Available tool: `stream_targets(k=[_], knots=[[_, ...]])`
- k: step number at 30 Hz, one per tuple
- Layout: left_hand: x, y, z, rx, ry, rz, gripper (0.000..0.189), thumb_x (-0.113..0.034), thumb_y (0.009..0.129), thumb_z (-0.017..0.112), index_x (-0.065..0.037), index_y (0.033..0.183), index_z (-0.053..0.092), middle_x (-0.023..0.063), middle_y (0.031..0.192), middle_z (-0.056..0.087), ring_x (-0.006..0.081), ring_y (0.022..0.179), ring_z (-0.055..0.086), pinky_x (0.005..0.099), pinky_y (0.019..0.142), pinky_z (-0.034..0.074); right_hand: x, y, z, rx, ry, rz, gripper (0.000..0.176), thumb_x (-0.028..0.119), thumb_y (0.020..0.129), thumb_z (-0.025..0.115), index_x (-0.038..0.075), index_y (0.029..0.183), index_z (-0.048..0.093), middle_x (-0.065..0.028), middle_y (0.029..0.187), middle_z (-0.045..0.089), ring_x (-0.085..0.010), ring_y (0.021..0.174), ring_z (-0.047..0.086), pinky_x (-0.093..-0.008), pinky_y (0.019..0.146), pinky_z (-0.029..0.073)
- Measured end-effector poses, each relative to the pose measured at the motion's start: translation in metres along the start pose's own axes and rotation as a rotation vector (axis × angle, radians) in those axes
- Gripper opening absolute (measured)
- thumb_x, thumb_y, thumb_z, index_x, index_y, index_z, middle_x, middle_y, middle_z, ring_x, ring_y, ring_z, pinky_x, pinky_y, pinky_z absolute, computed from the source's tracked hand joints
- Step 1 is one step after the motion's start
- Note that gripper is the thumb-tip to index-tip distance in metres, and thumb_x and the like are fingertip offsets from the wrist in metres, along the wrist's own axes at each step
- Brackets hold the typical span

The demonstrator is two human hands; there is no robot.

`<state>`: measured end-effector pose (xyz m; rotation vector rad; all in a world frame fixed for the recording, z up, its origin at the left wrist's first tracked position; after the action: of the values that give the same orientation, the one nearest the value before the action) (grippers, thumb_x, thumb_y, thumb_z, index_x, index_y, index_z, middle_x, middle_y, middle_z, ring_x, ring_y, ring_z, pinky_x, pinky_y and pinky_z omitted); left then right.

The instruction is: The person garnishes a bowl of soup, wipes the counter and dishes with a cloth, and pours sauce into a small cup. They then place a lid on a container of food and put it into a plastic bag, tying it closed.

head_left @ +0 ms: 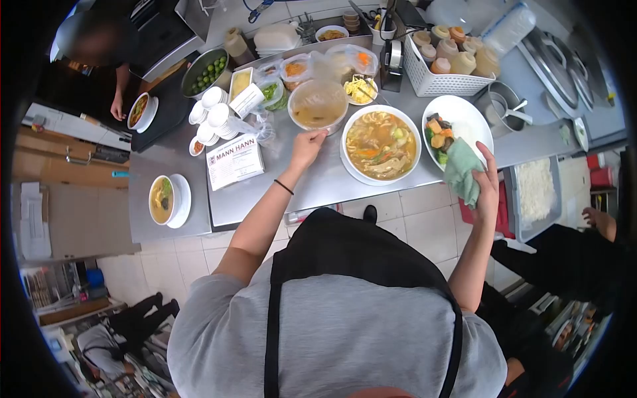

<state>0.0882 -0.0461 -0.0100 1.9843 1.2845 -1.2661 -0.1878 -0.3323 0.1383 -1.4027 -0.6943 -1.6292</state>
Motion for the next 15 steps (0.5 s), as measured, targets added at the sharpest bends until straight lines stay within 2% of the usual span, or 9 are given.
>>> stream_targets(k=[2,3,6,8,10,15], knots=[[0.019,-0.012,-0.019,-0.092,-0.178,-0.038,0.023,-0.018,0.083,0.054,-0.005,0.1,0.062,0.0052,0.093,0.062,0.011,0.074,0.058,0.0249,0.065,0.049,0.002,0.0,-0.009,-0.122,-0.026,-0.059,0.037,0.016,0.084,0.054,0.001,0.117,0.048,-0.0122,0.115,0.05,-0.0169,0.102,0.048,-0.0254,0.087,0.037],[0.017,-0.014,0.016,-0.091,-0.176,-0.083,0.023,-0.018,0.083,0.054,-0.005,0.1,0.062,0.0052,0.093,0.062,0.011,0.074,0.058,0.0249,0.065,0.049,0.003,0.014,-0.041,-0.113,-0.03,-0.014,0.037,0.016,0.084,0.054,0.001,0.117,0.048,-0.0122,0.115,0.05,-0.0169,0.102,0.048,-0.0254,0.087,0.037],[0.024,-0.027,0.024,-0.128,-0.232,-0.207,0.022,-0.013,0.082,0.053,-0.001,0.098,0.06,0.0072,0.091,0.062,0.0133,0.076,0.059,0.026,0.064,0.05,0.012,0.037,-0.046,-0.152,-0.131,-0.066,0.033,0.01,0.083,0.051,0.001,0.115,0.05,-0.0104,0.113,0.052,-0.015,0.101,0.048,-0.0256,0.087,0.037],[0.024,-0.064,0.075,0.111,-0.471,-0.473,0.02,-0.008,0.082,0.052,0.005,0.098,0.053,0.0107,0.076,0.06,0.0172,0.065,0.06,0.0263,0.057,0.05,0.02,0.054,-0.038,-0.121,-0.217,-0.101,0.031,0.01,0.083,0.051,0.001,0.113,0.052,-0.0101,0.111,0.053,-0.0149,0.1,0.049,-0.0255,0.087,0.037],[0.017,-0.081,0.111,0.158,-0.663,-0.449,0.027,-0.003,0.081,0.049,0.004,0.106,0.04,0.0153,0.083,0.058,0.0211,0.069,0.062,0.03,0.059,0.054,0.036,0.07,-0.022,-0.075,-0.388,-0.157,0.028,0.011,0.083,0.052,0.001,0.109,0.055,-0.0101,0.109,0.053,-0.0152,0.1,0.048,-0.0256,0.087,0.036],[0.006,-0.074,0.115,0.06,-0.671,-0.364,0.025,0.001,0.08,0.047,0.003,0.103,0.037,0.015,0.083,0.056,0.0215,0.067,0.062,0.0296,0.059,0.055,0.03,0.126,0.019,0.153,-0.512,-0.305,0.025,0.01,0.082,0.054,0.001,0.105,0.057,-0.0086,0.102,0.058,-0.0152,0.095,0.052,-0.0252,0.084,0.038]])
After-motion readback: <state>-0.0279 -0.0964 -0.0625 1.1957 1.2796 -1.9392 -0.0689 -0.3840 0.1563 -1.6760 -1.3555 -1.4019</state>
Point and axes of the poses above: each hand's wrist, its own y-axis towards the middle knuckle, its own z-axis out of the palm, x = y × z, the point moved 10 cm from there along y, towards the middle knuckle
